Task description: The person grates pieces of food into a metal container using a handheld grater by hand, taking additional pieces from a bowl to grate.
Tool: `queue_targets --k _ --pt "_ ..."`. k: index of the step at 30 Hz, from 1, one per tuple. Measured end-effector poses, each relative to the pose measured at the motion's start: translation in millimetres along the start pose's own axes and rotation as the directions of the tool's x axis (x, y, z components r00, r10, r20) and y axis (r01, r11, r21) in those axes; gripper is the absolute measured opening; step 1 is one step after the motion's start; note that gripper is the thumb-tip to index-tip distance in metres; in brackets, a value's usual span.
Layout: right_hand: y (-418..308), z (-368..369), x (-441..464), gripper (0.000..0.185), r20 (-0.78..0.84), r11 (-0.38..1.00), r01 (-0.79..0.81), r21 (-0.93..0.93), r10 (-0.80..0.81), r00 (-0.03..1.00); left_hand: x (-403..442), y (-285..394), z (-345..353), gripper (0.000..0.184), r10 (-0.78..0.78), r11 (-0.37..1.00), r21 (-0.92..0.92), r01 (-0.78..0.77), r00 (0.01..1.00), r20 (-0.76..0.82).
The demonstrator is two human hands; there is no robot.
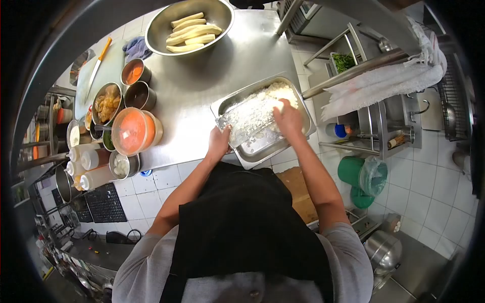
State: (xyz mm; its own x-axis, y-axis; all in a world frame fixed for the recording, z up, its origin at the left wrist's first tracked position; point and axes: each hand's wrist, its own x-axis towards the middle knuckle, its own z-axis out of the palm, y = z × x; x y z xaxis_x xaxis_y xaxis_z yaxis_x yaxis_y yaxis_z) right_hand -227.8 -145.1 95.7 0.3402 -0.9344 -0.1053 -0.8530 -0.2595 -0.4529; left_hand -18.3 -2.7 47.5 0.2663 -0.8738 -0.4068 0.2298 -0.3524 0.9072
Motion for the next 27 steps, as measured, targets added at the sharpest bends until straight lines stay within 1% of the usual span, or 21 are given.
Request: queue_targets --k 1,2,3,5,6,7,8,9,11,12,13,15,16,17,18,19,21,22,23,25,27 --pt "-8 10 -7 0.04 -0.011 1.0 0.031 -0.001 -0.031 0.999 -2 9 4 0.029 0.007 1.0 -0.004 -0.007 1.0 0.003" --pt "-23 30 -23 0.038 0.145 0.994 0.104 -0.024 -0.099 0.984 -6 22 8 0.029 0.016 1.0 -0.017 -0.016 1.0 -0.025" --pt "-46 39 -48 0.038 0.082 0.925 0.343 0.16 -0.359 0.93 -9 27 9 0.029 0.015 0.999 -0.029 -0.017 0.998 -0.057" --pt "-49 39 -55 0.038 0.048 0.896 0.403 0.185 -0.418 0.907 -7 15 4 0.028 -0.008 1.0 -0.01 0.008 0.999 -0.043" --pt "-34 30 -38 0.039 0.082 0.971 0.206 0.119 -0.217 0.973 -5 10 3 0.027 -0.024 1.0 0.001 0.024 0.999 -0.022" --pt "-12 15 -11 0.041 0.106 0.999 0.004 0.042 -0.008 0.994 -5 6 3 0.027 -0.03 1.0 -0.002 0.03 0.999 -0.027" --pt "-12 -15 10 0.044 0.119 0.984 -0.12 -0.132 0.136 0.984 -6 2 4 0.027 -0.021 1.0 -0.015 0.02 0.999 -0.03" --pt "-12 -12 9 0.044 0.118 0.984 -0.117 -0.131 0.133 0.984 -5 3 5 0.027 -0.001 1.0 -0.026 0.0 1.0 -0.031" --pt "-10 8 9 0.044 0.129 0.995 -0.094 -0.024 0.096 0.987 -13 23 11 0.027 -0.012 1.0 -0.03 0.01 0.998 -0.056" --pt "-11 47 -9 0.046 0.116 0.981 0.181 -0.07 -0.172 0.978 -14 31 14 0.028 -0.036 0.999 -0.035 0.033 0.995 -0.088" --pt "-48 30 -42 0.047 0.106 0.924 0.375 0.073 -0.381 0.918 -14 25 13 0.028 -0.042 0.999 -0.037 0.039 0.995 -0.092" --pt "-47 23 -38 0.044 0.187 0.942 0.325 0.087 -0.336 0.923 -9 10 7 0.023 -0.019 1.0 -0.015 0.019 0.999 -0.04" --pt "-38 15 -23 0.043 0.144 0.981 0.184 0.061 -0.191 0.971 -7 10 6 0.023 -0.022 1.0 -0.015 0.021 0.999 -0.044" --pt "-22 4 -1 0.041 0.103 0.998 0.04 0.038 -0.044 0.994 -6 8 7 0.023 -0.031 1.0 0.001 0.031 0.999 -0.042" --pt "-1 1 21 0.038 0.035 0.999 -0.026 -0.035 0.027 0.999 -8 6 7 0.024 -0.038 0.999 0.017 0.039 0.998 -0.041" --pt "1 -2 29 0.04 -0.038 0.999 0.015 -0.036 -0.016 0.999 -10 7 8 0.024 -0.032 0.999 0.013 0.033 0.998 -0.045" --pt "-18 19 8 0.037 -0.035 0.993 0.109 0.048 -0.108 0.994 -9 10 11 0.025 -0.031 0.999 -0.008 0.031 0.997 -0.068" --pt "-40 28 -8 0.038 0.106 0.98 0.195 -0.038 -0.19 0.976 -7 11 12 0.025 -0.028 1.0 -0.011 0.027 0.997 -0.069" --pt "-56 33 -33 0.04 0.027 0.92 0.386 0.064 -0.388 0.921 -7 9 11 0.026 -0.034 0.999 -0.016 0.033 0.997 -0.066" --pt "-46 32 -26 0.041 0.18 0.961 0.271 0.055 -0.276 0.944 -12 4 8 0.026 -0.054 0.998 -0.013 0.054 0.997 -0.06" --pt "-18 15 2 0.042 0.073 0.989 0.149 -0.018 -0.148 0.986 -12 2 10 0.027 0.014 0.998 -0.053 -0.016 0.999 -0.037"
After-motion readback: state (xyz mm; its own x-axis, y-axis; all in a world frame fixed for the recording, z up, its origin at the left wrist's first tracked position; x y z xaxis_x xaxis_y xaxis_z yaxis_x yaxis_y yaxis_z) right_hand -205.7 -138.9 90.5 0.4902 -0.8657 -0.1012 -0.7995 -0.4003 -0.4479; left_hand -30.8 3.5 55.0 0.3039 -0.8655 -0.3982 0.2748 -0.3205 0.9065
